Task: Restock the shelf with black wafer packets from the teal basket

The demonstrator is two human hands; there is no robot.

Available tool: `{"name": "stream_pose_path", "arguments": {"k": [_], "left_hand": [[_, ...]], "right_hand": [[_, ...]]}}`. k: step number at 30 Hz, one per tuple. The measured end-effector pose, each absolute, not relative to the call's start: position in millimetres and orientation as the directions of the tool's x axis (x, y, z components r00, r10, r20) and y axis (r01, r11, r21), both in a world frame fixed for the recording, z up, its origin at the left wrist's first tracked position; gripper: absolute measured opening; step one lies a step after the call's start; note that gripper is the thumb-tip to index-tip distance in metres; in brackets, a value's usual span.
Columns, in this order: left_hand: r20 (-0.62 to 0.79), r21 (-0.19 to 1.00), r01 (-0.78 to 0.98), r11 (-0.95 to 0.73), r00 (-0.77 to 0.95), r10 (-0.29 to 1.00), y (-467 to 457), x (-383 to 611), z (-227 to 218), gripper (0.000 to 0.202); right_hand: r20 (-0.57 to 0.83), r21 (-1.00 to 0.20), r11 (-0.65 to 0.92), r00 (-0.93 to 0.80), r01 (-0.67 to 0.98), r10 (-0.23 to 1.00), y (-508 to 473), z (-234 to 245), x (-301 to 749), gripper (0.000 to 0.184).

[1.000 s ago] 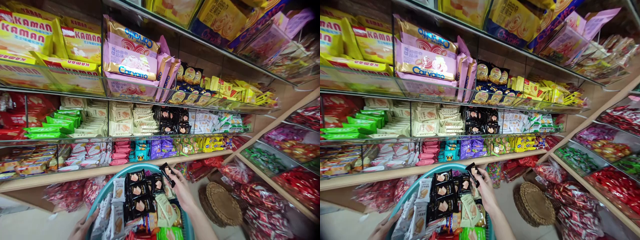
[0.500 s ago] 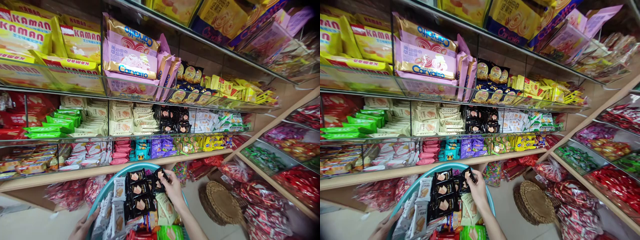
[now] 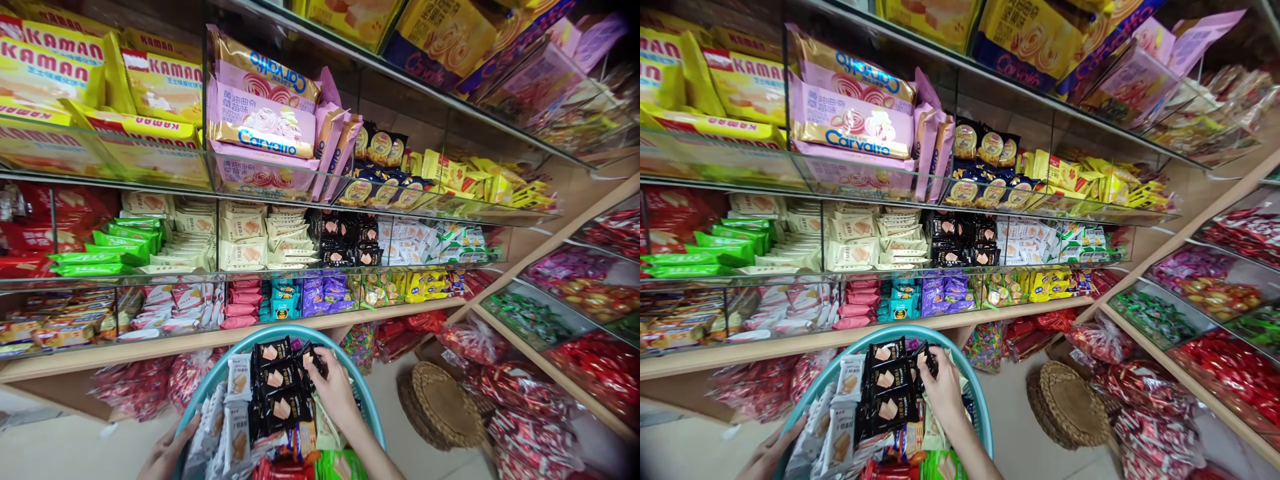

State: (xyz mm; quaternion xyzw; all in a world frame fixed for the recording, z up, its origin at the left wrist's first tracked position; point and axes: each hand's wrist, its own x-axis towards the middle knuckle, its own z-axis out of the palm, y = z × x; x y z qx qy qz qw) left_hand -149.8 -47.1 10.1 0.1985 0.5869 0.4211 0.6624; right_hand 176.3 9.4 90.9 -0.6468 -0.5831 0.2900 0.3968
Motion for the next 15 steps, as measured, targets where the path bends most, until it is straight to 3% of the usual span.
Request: {"name": "stream_pose_path", "arguments": {"k": [15], "left_hand": [[-0.686,0.673,-0.378,0.635,0.0,0.727,-45.5,-146.1,17.5,0.068]], "right_hand": [[0.172,-0.801,0.025,0.191,0.598,0.966,8.3,93.2,173.9,0.027]]}}
